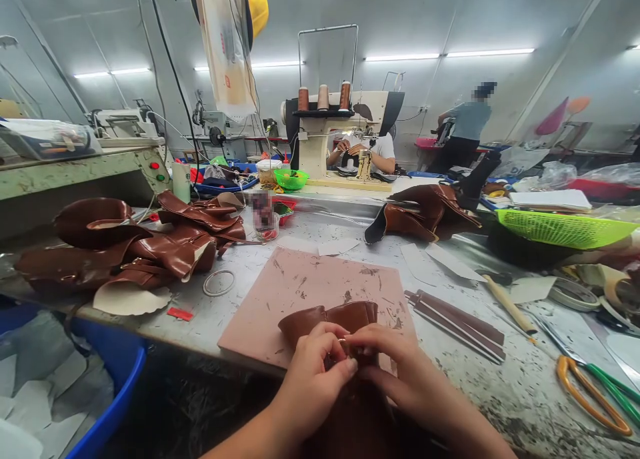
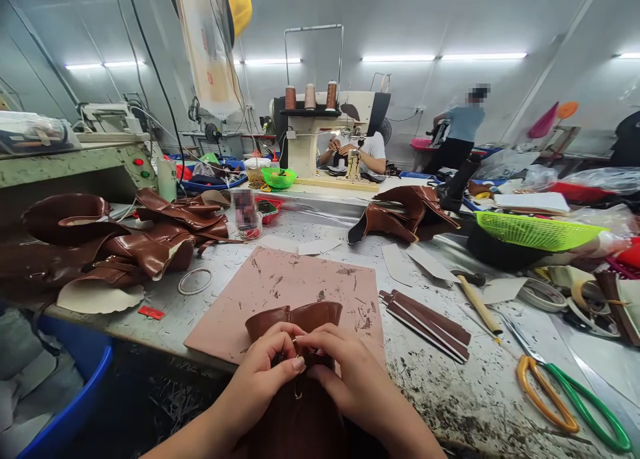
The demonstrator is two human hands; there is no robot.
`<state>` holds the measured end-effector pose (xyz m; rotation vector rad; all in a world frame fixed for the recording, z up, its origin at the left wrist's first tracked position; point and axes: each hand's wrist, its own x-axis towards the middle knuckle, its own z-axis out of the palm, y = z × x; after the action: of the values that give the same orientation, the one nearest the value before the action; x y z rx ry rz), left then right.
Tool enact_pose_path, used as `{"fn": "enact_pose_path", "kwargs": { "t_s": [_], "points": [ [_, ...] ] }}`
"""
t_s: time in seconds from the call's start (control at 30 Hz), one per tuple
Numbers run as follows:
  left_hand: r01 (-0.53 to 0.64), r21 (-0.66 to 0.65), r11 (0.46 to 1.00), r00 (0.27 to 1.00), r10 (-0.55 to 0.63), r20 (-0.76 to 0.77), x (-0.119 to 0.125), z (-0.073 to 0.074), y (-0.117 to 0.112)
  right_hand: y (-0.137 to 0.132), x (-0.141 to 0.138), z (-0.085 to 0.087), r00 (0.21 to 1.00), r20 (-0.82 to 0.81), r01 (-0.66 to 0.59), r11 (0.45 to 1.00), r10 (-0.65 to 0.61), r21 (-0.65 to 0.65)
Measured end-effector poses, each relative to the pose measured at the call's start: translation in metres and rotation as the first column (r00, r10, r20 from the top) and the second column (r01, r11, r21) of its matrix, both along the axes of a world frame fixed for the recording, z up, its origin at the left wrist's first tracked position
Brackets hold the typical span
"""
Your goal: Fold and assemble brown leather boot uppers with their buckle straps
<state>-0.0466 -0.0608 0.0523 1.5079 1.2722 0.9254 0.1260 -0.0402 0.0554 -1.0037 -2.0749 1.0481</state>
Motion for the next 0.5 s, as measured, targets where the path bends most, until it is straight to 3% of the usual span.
{"fn": "enact_pose_path", "kwargs": {
  "t_s": [0.13,0.3,0.4,0.5],
  "points": [
    [0.021,-0.029,0.999,0.999,-0.02,0.05,-0.002,0.005,0.001,0.001,0.0,-0.004,0.991,0.135,-0.024,0.99,0.004,0.142],
    [0.087,0.036,0.996,0.965,-0.076,-0.252,-0.003,0.015,-0.006,0.002,0.001,-0.008,0.966,0.249,-0.005,0.952,-0.075,0.308],
    [0.17,0.089,0.981,0.926,-0.128,-0.356,-0.003,0.017,-0.007,0.001,0.002,-0.007,0.966,0.222,0.068,0.96,-0.131,0.271],
    [0.177,0.121,0.977,0.929,-0.125,-0.348,-0.002,0.014,-0.006,0.0,0.004,-0.003,0.986,0.133,0.088,0.99,-0.103,0.112]
  ]
}}
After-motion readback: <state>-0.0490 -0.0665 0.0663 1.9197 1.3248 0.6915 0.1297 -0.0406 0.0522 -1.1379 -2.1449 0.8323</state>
